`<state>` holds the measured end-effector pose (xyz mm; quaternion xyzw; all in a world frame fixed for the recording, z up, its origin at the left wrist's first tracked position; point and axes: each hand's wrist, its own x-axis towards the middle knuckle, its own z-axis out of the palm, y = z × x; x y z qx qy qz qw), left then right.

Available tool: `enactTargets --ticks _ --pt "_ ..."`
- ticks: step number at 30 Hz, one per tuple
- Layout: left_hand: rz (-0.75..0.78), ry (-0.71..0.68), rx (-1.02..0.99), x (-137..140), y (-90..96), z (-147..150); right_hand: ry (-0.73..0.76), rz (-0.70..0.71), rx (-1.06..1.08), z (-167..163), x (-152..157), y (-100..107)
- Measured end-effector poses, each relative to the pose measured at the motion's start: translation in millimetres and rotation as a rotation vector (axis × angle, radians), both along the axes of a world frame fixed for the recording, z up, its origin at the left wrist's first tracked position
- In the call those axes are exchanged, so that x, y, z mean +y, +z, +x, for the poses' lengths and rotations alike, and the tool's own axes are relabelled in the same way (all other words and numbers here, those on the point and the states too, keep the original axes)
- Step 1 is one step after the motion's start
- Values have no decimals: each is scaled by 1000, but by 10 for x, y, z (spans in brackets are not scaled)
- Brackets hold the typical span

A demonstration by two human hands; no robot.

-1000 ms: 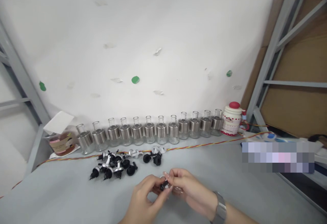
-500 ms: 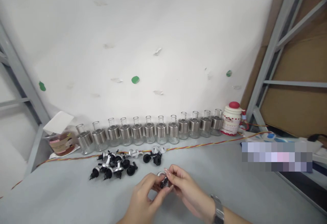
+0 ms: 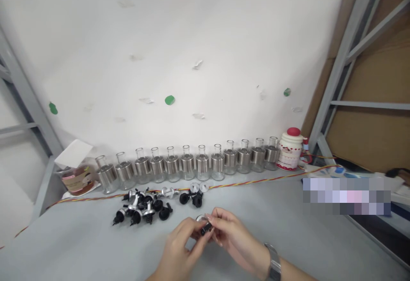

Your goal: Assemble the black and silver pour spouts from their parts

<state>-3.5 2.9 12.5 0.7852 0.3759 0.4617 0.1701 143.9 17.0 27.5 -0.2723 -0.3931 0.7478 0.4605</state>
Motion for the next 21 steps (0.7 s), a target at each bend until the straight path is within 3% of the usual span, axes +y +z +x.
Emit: enactTargets --ticks 6,11,14,21 --pt "-105 15 -44 -6 -11 10 -27 -22 19 -20 7 -44" --pt "-476 7 -258 46 -59 60 -166 -100 -13 -33 79 -159" --pt "-615 -10 -403 104 -84 85 -191 -122 -12 -35 111 -186" --pt "-703 -30 -514 147 -79 83 -152 -46 -62 -82 94 -185"
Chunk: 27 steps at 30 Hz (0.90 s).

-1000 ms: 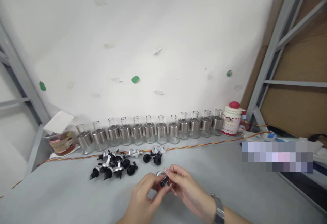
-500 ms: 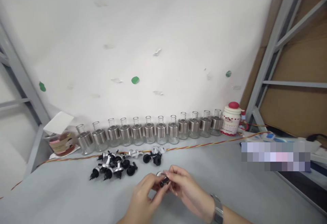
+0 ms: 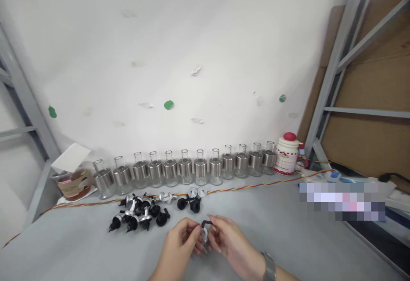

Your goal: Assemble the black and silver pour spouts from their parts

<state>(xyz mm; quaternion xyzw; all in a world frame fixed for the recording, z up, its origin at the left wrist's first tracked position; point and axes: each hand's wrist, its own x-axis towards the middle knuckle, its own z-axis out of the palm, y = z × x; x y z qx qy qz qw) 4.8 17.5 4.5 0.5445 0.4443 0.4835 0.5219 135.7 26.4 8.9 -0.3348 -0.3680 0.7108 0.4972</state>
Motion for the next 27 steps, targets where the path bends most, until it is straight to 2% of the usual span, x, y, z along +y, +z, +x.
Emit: enactTargets --ticks 7,15,19,27 --pt "-1 1 -1 29 -22 -29 4 4 -32 11 17 -1" --pt "-11 -50 -42 13 34 -17 2 -19 -54 -4 41 -56" --pt "-43 -77 -61 15 18 -10 6 -29 -73 5 52 -45" --pt "-139 -33 -44 29 77 10 12 -42 -110 26 57 -69"
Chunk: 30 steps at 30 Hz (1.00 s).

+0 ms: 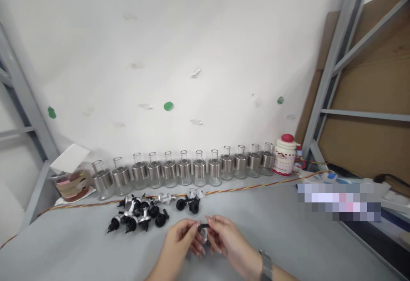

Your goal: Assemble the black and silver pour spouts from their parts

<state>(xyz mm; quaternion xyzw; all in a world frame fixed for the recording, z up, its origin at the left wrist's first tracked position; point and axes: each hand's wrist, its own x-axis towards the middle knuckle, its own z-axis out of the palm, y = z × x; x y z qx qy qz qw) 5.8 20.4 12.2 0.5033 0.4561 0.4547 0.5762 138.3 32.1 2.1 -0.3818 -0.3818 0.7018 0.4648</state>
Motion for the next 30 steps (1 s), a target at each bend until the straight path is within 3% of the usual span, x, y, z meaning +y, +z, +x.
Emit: enactTargets --ticks 9,22,30 --pt "-64 22 -81 10 9 8 -2 -11 -7 -3 24 -24" --pt "71 -19 -1 -27 -78 24 -16 6 -47 0 9 7" --pt "73 -18 20 -38 -78 25 6 39 -129 3 -16 29"
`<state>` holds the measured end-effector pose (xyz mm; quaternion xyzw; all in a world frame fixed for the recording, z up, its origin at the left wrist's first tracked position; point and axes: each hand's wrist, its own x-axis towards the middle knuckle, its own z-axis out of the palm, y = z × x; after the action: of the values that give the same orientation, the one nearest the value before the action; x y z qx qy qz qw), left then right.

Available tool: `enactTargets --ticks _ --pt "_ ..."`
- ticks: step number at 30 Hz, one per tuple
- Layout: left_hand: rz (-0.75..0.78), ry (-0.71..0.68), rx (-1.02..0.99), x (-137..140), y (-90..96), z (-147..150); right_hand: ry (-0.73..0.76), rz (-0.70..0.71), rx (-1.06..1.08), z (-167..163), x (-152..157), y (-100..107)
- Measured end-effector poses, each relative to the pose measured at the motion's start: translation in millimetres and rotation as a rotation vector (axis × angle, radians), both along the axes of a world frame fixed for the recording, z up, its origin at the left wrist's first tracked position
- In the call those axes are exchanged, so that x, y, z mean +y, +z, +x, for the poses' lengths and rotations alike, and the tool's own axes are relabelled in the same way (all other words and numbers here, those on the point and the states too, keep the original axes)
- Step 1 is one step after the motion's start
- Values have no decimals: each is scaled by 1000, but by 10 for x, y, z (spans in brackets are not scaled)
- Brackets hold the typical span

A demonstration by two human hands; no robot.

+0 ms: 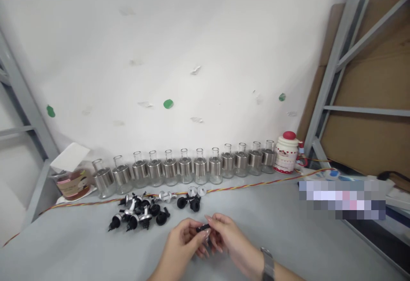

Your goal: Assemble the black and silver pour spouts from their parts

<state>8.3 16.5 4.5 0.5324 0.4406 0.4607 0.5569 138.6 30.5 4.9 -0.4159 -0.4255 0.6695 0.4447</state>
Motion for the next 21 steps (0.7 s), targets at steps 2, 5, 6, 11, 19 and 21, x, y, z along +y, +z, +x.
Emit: enactTargets --ticks 2,5,6,11,19,21 --pt "2 -2 7 -9 -4 1 3 -6 -9 1 7 -6" --pt "11 -5 23 -24 -21 0 16 -7 -30 2 26 -33" --pt "11 -5 28 -28 -27 0 24 1 -43 2 33 -44" --pt "10 18 51 -50 -33 11 64 49 -119 9 76 -119" --pt "32 -12 91 -88 -46 7 129 79 -216 34 97 -117" --pt "52 -34 102 -82 -59 5 141 88 -225 25 80 -90"
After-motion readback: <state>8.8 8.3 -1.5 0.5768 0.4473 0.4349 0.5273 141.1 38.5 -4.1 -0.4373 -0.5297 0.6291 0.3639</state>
